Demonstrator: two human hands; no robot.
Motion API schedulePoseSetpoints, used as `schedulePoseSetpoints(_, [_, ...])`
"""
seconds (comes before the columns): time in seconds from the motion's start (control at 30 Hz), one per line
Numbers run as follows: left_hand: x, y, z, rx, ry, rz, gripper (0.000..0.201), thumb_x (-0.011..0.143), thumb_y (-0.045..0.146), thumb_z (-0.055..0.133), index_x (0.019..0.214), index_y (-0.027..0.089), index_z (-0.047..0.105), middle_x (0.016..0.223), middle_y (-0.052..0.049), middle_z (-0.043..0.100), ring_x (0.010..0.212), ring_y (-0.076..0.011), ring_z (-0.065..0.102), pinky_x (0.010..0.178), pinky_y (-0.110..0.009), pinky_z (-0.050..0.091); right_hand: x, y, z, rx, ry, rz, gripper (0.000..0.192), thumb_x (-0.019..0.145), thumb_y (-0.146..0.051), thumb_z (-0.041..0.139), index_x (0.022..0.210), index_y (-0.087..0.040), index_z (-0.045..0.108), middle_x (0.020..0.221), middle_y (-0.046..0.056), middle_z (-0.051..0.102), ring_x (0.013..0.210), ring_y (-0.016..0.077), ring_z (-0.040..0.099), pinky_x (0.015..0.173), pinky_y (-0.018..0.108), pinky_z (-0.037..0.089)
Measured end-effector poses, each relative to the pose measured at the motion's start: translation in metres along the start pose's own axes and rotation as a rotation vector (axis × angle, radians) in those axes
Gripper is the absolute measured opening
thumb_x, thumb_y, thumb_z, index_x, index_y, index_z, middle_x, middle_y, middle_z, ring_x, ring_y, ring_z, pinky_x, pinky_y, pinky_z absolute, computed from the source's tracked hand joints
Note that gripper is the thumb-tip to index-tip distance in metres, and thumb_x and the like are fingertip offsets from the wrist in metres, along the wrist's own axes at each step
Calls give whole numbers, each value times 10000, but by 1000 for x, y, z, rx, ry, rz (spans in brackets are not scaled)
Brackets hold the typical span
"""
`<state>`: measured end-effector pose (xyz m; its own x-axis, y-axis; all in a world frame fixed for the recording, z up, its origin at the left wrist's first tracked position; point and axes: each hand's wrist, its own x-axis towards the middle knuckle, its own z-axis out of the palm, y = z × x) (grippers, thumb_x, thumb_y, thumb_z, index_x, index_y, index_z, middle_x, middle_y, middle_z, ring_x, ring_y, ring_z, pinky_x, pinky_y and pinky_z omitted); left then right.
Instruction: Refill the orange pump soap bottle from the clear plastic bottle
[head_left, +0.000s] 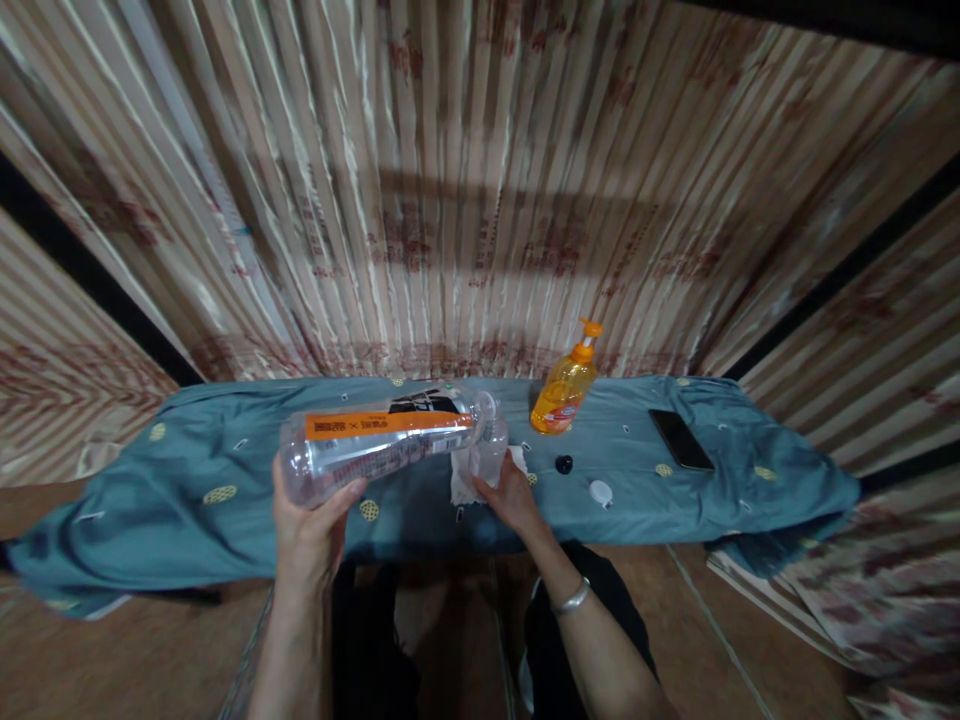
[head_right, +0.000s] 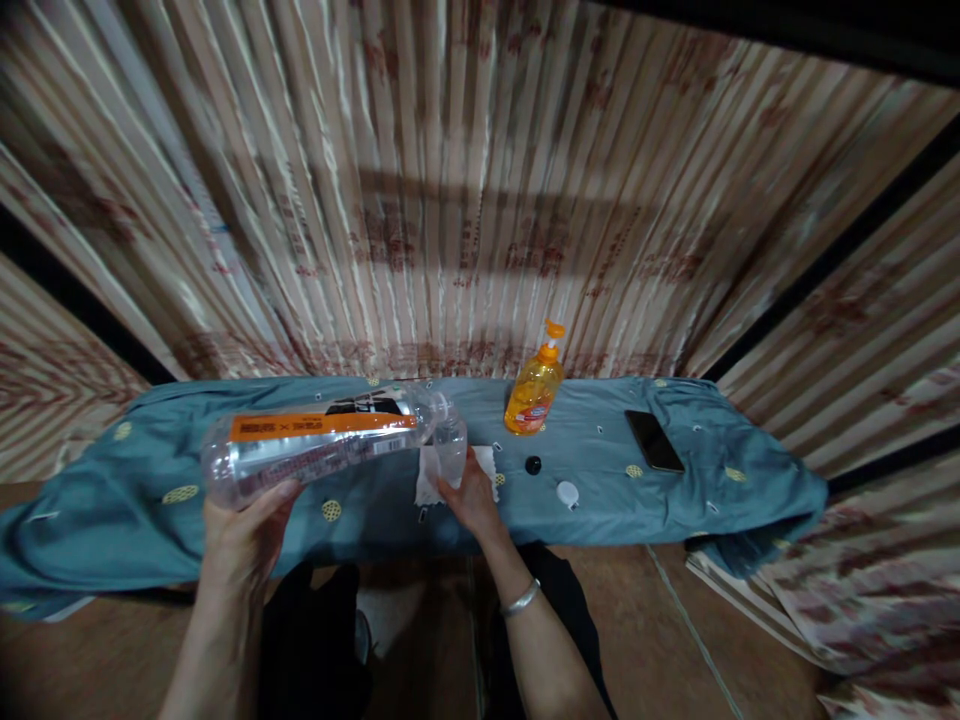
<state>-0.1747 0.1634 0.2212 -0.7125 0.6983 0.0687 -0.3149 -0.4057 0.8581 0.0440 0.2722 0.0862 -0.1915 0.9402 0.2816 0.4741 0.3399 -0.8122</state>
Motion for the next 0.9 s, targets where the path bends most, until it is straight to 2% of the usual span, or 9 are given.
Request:
schedulePoseSetpoints(0.23, [-1, 1, 3, -7, -9, 10, 909, 357, 134, 949, 1216, 245, 671, 1102, -21, 687, 977, -198, 656, 903, -339, 562, 0, -3, -1, -33, -13, 33, 545, 832, -306, 696, 1337, -170, 543, 1226, 143, 743, 1120, 310, 732, 968, 446, 582])
schedulePoseSetpoints(0.47, [-2, 0, 2, 16, 0, 10, 854, 370, 156, 949, 1179, 237, 686, 1078, -18, 686, 953, -191, 649, 899, -332, 552, 1, -2, -2, -39, -4, 27, 548, 819, -284, 716, 1332, -182, 554, 1225, 133, 744, 1123, 304, 732, 959, 427, 585])
schedulePoseSetpoints(0.67, [-2, 0, 2, 35, -13, 16, 910, 384, 173, 942, 1241, 258, 647, 1177, -33, 675, 962, -195, 639, 901, -339, 536, 1, -3, -2, -31, -7, 36, 555, 811, -281, 728, 1331, -191, 556, 1228, 128, 744, 1125, 312, 730, 968, 444, 585])
schedulePoseSetpoints(0.9, [-2, -1, 1, 11, -12, 16, 913, 382, 154, 947, 1236, 257, 642, 1109, -18, 685, 937, -179, 635, 895, -324, 534, 1, -1, -1, -9, -1, 34, 566, 805, -277, 743, 1335, -208, 558, 1231, 113, 744, 1125, 297, 729, 972, 431, 584])
